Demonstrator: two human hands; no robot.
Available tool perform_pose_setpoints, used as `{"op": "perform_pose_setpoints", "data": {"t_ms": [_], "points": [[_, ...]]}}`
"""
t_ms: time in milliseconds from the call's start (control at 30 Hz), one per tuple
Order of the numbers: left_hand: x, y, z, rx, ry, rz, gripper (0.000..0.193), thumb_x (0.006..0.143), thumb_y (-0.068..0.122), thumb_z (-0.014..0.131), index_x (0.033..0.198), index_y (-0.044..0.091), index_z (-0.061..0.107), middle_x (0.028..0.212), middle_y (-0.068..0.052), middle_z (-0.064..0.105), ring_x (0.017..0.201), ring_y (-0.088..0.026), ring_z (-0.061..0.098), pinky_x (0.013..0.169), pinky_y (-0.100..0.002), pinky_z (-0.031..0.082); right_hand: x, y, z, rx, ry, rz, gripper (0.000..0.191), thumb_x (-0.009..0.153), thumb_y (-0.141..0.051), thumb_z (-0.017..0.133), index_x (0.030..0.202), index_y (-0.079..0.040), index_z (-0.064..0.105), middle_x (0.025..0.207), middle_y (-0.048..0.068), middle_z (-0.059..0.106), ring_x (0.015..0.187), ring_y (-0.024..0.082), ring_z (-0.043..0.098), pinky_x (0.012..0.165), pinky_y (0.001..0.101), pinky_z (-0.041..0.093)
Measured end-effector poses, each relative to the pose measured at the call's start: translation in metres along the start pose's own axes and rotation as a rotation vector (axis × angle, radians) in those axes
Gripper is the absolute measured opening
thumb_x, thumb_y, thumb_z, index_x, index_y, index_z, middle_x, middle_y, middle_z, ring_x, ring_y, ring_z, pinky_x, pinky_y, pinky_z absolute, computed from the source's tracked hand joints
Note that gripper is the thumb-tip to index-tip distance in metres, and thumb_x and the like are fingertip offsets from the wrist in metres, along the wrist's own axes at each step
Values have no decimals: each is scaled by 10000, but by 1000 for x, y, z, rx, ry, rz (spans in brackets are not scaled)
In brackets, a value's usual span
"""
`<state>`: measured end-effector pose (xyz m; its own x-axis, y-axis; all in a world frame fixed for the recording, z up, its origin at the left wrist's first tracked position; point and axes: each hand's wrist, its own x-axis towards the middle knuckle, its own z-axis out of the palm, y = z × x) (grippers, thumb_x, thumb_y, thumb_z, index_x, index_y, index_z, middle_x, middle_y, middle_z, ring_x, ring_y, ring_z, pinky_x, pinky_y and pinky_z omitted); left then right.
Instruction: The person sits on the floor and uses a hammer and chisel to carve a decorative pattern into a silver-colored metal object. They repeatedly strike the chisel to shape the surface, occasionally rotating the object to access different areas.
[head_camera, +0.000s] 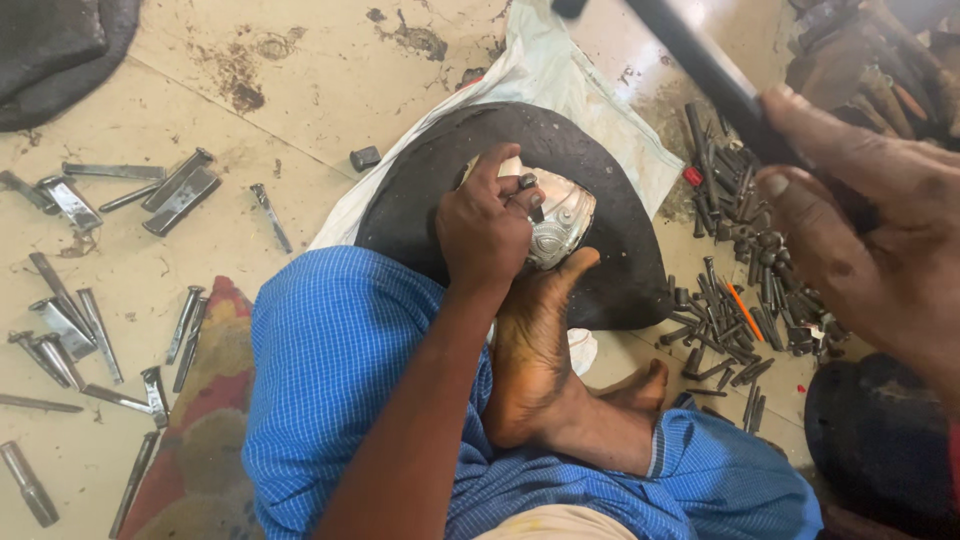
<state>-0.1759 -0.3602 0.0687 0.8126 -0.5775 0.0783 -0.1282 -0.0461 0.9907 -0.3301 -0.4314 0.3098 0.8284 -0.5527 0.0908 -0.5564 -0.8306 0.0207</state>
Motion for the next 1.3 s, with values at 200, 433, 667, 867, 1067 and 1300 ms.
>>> {"op": "perform_pose_setpoints", "data": {"t_ms": [200,433,667,867,1067,1300], "points": [[-4,-6,1,-3,60,53,566,758,184,873,1270,107,647,879,-99,786,783,-249,779,741,-360,584,16,-28,1,-245,-460,29,364,1034,-270,582,1383,-194,653,790,97,739,355,138,567,302,272,458],[-8,-6,-2,25,52,-7,526,762,142,878,1235,110,651,880,-106,802,800,-256,788,730,-366,580,9,-21,3,-150,-200,-198,360,1027,-185,611,1355,-48,667,826,151,738,520,111,636,370,264,498],[-12,-6,0,-42,129,33,487,784,86,843,1230,109,649,911,-116,794,862,-249,804,749,-338,617,6,-31,-2,-125,-159,-65,442,1019,-150,639,1446,-35,630,867,150,748,574,149,686,448,298,517],[-16,-5,-3,-78,85,-25,485,811,78,831,1256,100,639,927,-137,802,848,-235,811,736,-320,623,8,-32,1,-134,-238,-318,498,938,-141,638,1422,-24,618,870,116,753,650,144,705,483,247,562],[-19,-8,-3,-190,78,-81,486,830,33,798,1285,76,631,965,-177,794,872,-214,820,745,-296,638,8,-35,4,-364,-557,-27,496,1012,-225,566,1508,-215,569,840,43,735,559,122,673,478,209,558],[-22,-12,-5,-208,97,-59,474,843,-30,771,1284,52,622,993,-184,790,909,-208,813,772,-291,634,3,-34,5,-133,-288,-190,468,993,-133,618,1456,-69,601,902,123,758,557,130,675,473,260,564]]}}
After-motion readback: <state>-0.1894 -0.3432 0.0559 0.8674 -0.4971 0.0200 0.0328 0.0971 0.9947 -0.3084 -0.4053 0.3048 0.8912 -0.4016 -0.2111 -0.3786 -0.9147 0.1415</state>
